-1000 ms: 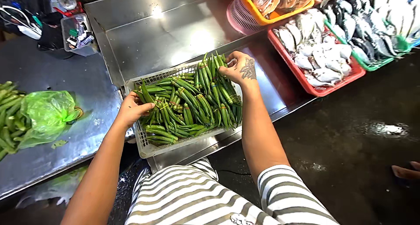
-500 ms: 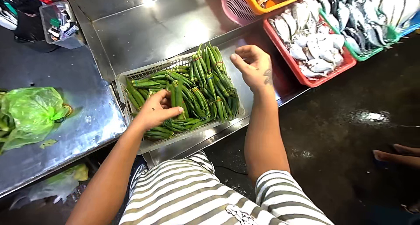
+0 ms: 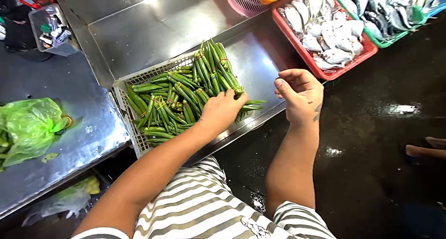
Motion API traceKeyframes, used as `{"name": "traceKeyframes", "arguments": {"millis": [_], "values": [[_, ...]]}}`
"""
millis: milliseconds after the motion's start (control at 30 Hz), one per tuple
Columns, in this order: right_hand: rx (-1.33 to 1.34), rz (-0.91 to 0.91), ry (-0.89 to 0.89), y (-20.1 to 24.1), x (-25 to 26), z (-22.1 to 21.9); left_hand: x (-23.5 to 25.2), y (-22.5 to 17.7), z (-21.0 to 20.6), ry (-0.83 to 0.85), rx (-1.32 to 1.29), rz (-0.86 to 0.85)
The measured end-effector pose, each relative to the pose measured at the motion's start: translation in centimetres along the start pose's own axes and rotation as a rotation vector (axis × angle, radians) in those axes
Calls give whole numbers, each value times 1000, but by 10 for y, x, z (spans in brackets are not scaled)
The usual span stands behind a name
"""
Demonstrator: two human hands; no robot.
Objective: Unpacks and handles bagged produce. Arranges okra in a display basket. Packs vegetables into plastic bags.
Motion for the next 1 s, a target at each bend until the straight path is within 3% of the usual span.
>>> {"name": "traceKeyframes", "arguments": {"millis": [200, 300, 467, 567, 733, 867, 933, 1000], "values": [[44, -10, -133, -7, -20, 16, -6, 10, -25, -70, 25, -39], [-32, -58, -51, -13, -32, -4, -9, 17, -25, -119, 28, -12], [-446, -80, 214, -39, -49, -56, -11, 17, -24, -167, 41, 45], [-500, -46, 198, -37, -48, -57, -22, 20, -14, -233, 11, 42], [-557, 80, 140, -16, -44, -45, -94, 51, 5, -339, -243, 34], [-403, 321, -23, 25, -42, -39, -189, 103, 3, -408, -392, 228], [-310, 396, -51, 49, -39, -56, -237, 126, -2, -500, -426, 342], [-329, 404, 51, 69, -38, -95, -278, 141, -11, -593, -456, 445]]}}
Point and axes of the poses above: each hand's wrist, its own x-axis towards the middle knuckle, its own z-axis out of the back of the hand, y = z × x, the point moved 8 cm from there along x, towards the middle knuckle, and after that the axes turned 4 degrees about -x, right-handed, at the moved point
